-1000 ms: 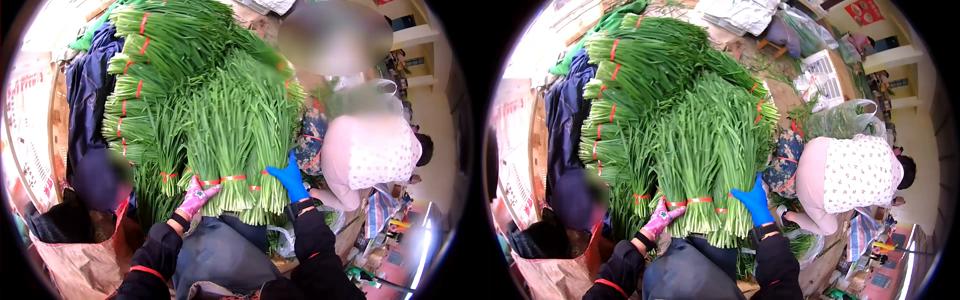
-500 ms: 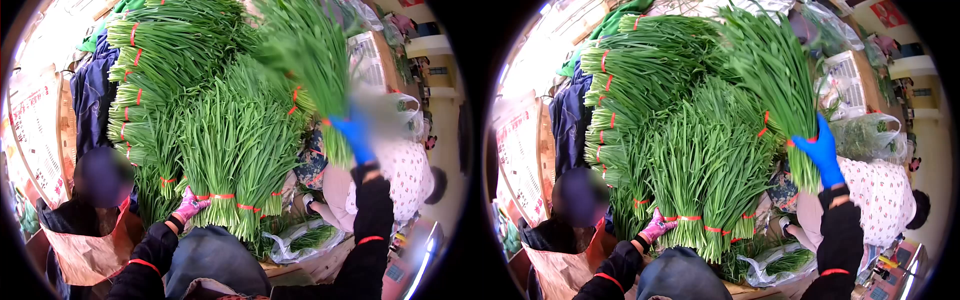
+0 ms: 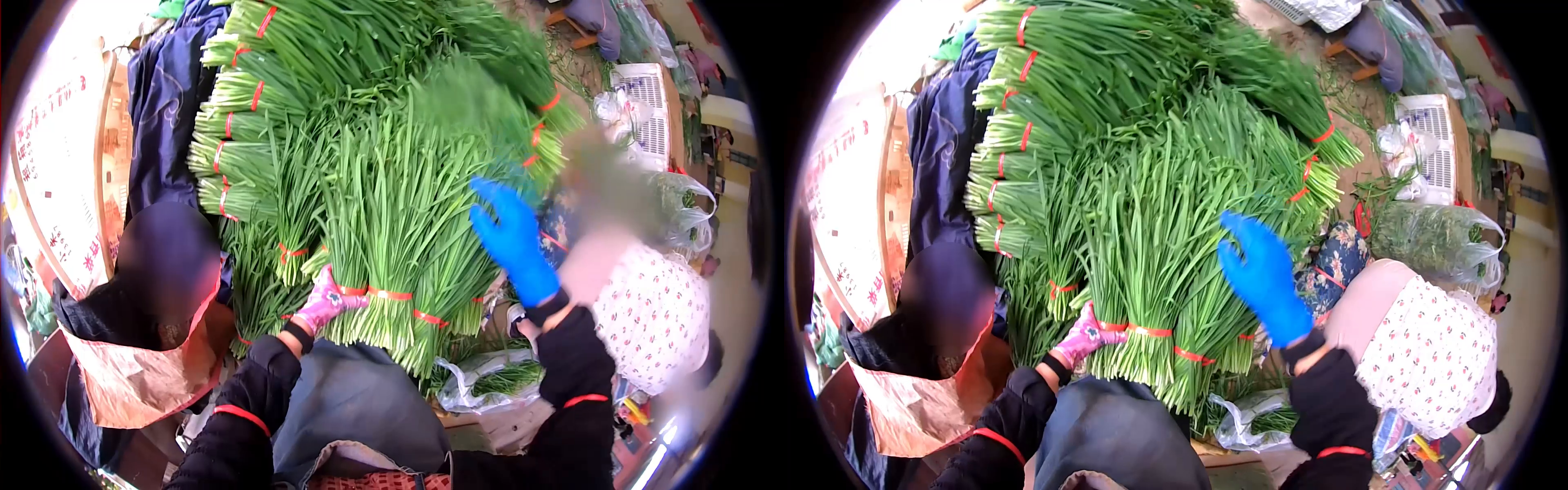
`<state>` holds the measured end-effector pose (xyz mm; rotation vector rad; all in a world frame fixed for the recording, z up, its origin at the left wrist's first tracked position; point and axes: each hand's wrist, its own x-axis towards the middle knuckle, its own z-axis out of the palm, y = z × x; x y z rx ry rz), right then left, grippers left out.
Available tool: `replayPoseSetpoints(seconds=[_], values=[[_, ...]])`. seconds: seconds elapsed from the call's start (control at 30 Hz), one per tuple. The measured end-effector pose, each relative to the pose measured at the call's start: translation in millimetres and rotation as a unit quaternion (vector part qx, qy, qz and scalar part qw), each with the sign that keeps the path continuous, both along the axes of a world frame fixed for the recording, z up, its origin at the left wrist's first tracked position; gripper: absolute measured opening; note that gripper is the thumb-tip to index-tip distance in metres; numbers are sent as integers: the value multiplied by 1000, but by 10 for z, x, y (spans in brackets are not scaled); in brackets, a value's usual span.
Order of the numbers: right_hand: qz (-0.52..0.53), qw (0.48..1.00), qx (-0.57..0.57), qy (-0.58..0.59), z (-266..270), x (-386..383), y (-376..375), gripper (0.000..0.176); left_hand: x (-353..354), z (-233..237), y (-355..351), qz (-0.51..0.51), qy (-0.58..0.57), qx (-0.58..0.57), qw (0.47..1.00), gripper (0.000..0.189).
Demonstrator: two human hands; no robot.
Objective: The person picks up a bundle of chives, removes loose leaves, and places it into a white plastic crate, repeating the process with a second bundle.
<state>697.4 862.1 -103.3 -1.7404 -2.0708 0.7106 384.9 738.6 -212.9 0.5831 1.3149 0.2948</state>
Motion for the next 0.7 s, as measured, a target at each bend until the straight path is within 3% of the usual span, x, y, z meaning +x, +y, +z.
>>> replayPoseSetpoints(seconds=[0.07,0.2,0.27,0.33,0.37,0.4,0.47,0.53,0.67,0.7], values=[[-29,995,-73,65,51,-350,-550,35,-51,-77,-43,49,-109,-14,993,83],[-169,942,-186,224,-137,-952,-1388,36,-175,107,-40,105,-164,-38,980,70],[-179,944,-186,204,-237,-1135,-1488,46,-185,247,-47,128,-155,-31,979,66],[-183,981,-60,10,-221,-1271,-1394,61,-225,311,-57,109,-143,-60,982,66],[-224,969,-105,-1,-336,-1275,-1404,77,-242,299,-62,101,-140,-66,983,66],[-228,969,-100,-6,-415,-1310,-1412,77,-235,274,-47,90,-140,-69,984,66],[-314,917,-234,-76,-599,-1395,-1423,94,-206,405,5,72,-168,-65,981,56],[-330,927,-173,-51,-795,-1398,-1523,103,-198,418,-7,58,-183,-23,981,57],[-337,911,-237,-6,-611,-1309,-1482,100,-93,708,-56,128,-209,-120,962,51],[-323,903,-261,110,-429,-1227,-1419,96,-70,946,-1,125,-196,-141,962,49]])
